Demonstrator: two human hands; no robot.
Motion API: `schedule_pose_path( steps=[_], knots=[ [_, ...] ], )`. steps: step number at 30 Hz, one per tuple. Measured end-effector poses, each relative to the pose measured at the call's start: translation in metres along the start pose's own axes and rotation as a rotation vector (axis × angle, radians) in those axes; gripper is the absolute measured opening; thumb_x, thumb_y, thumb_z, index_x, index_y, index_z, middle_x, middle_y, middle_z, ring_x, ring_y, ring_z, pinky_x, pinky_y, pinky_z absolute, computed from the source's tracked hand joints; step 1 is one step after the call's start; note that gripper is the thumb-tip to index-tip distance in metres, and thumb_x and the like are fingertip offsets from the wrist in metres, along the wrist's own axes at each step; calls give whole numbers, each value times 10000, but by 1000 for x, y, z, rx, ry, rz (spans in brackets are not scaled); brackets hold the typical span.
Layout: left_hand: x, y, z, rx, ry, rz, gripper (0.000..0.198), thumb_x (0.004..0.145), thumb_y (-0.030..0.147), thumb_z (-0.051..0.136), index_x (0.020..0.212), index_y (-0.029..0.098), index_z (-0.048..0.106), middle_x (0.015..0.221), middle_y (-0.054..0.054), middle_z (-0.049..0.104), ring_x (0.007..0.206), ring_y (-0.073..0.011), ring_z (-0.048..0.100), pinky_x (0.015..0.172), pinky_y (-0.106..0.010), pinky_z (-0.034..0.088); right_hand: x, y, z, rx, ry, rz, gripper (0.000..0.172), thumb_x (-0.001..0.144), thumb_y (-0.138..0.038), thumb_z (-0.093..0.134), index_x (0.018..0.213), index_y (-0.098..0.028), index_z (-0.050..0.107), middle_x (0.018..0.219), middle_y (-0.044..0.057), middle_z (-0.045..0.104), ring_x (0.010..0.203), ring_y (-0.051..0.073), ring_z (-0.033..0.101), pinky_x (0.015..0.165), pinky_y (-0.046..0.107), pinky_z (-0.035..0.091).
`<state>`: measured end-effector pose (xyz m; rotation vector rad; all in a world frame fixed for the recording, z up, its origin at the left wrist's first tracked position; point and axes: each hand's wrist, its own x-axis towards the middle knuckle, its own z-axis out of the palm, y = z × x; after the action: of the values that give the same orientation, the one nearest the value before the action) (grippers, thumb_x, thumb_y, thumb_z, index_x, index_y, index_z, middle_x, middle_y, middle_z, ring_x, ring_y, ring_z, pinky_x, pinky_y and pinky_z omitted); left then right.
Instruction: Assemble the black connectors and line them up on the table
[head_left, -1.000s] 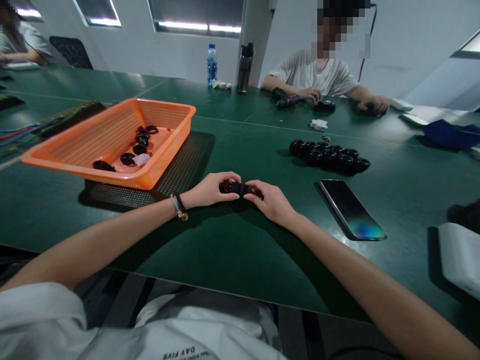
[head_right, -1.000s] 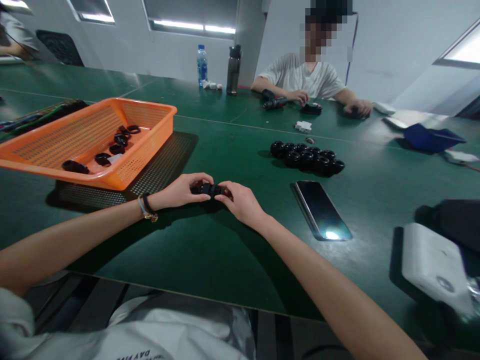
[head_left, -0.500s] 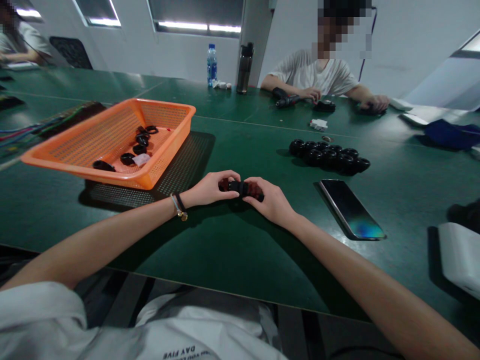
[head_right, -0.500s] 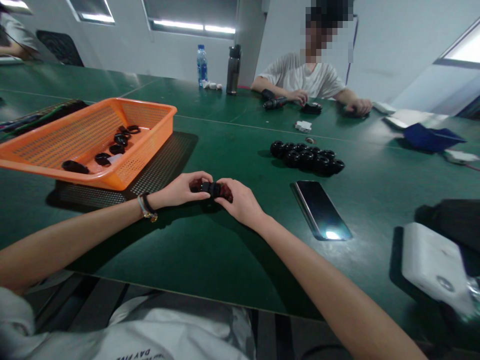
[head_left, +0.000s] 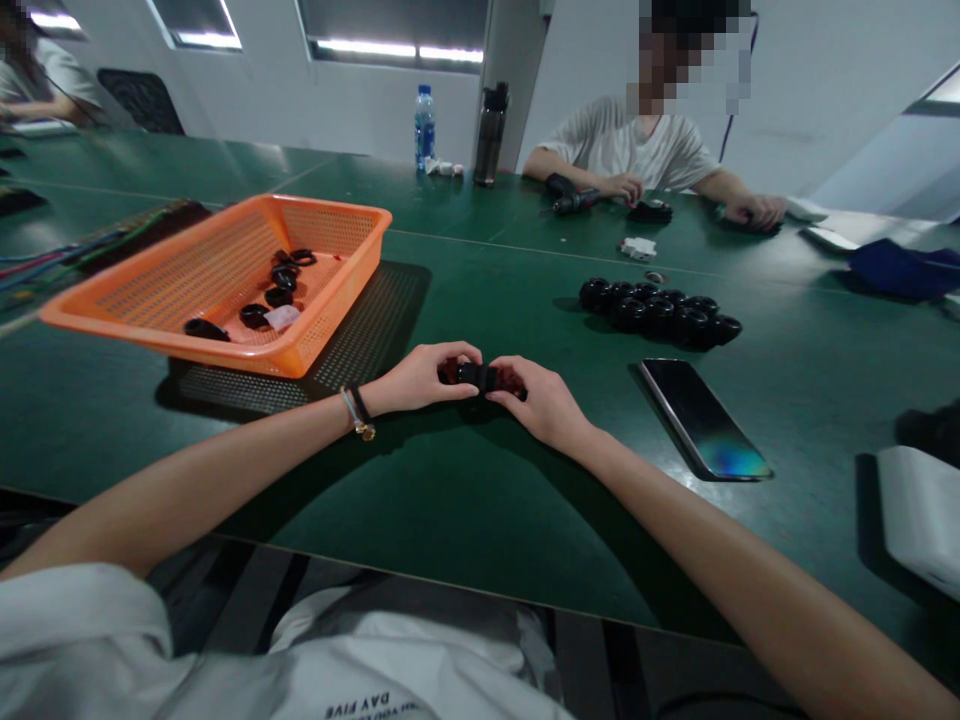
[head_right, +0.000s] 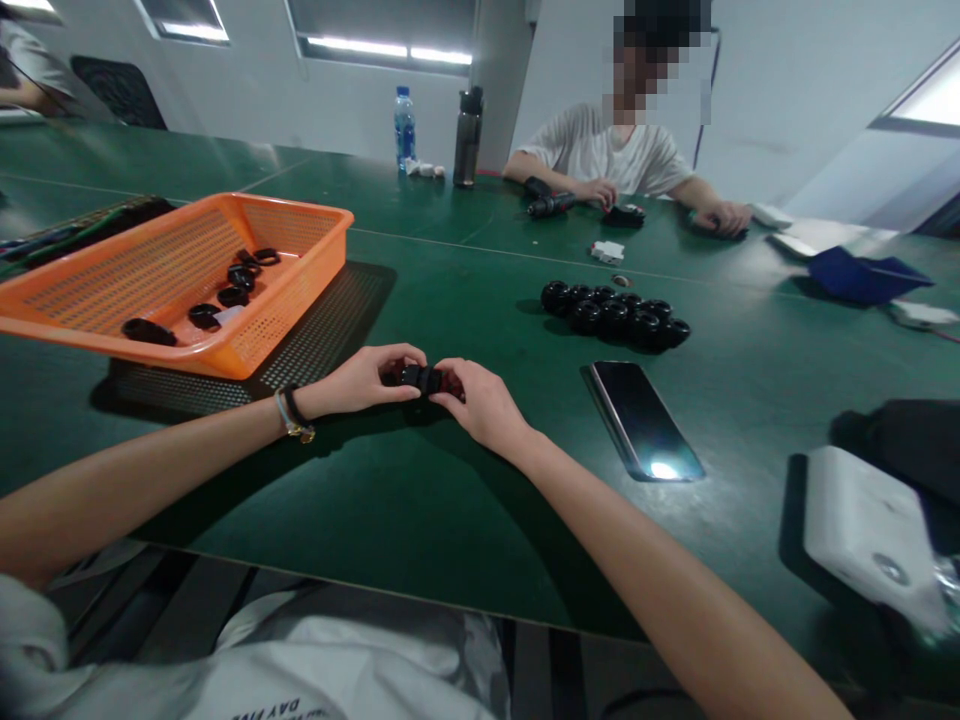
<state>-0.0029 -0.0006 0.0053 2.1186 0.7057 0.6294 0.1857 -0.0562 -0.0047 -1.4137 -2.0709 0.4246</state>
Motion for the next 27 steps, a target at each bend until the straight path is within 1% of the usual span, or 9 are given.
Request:
schedule_pose_path(
  steps=[6,13,19,27],
  knots=[
    [0,1,0,2,-2,-3,295,699,275,628,953,151,546,740,25,535,656,-96,499,620,-209,402,1,-1,-1,-16,-20,16,219,747,-147,613,962,-170,572,816,37,637,723,157,577,670,303,464],
    [0,1,0,1,3,2,288,698,270,626,944,144,546,738,27,527,646,-90,484,617,-207,398,0,0,0,-46,-5,15,203,756,-170,612,956,-179,581,796,33,629,714,159,571,665,300,456],
    [-1,2,0,6,-6,-18,299,699,284,626,953,149,546,758,19,539,667,-99,503,630,-216,411,1,-2,0,-54,-29,33,215,765,-177,608,979,-165,582,807,39,630,708,154,564,656,294,451],
    [0,4,-1,29,-10,-22,288,702,281,624,948,153,546,741,26,526,646,-91,484,607,-204,398,2,-5,-3,-68,-56,51,205,781,-183,593,983,-155,583,808,48,630,714,158,565,661,297,446]
  ],
)
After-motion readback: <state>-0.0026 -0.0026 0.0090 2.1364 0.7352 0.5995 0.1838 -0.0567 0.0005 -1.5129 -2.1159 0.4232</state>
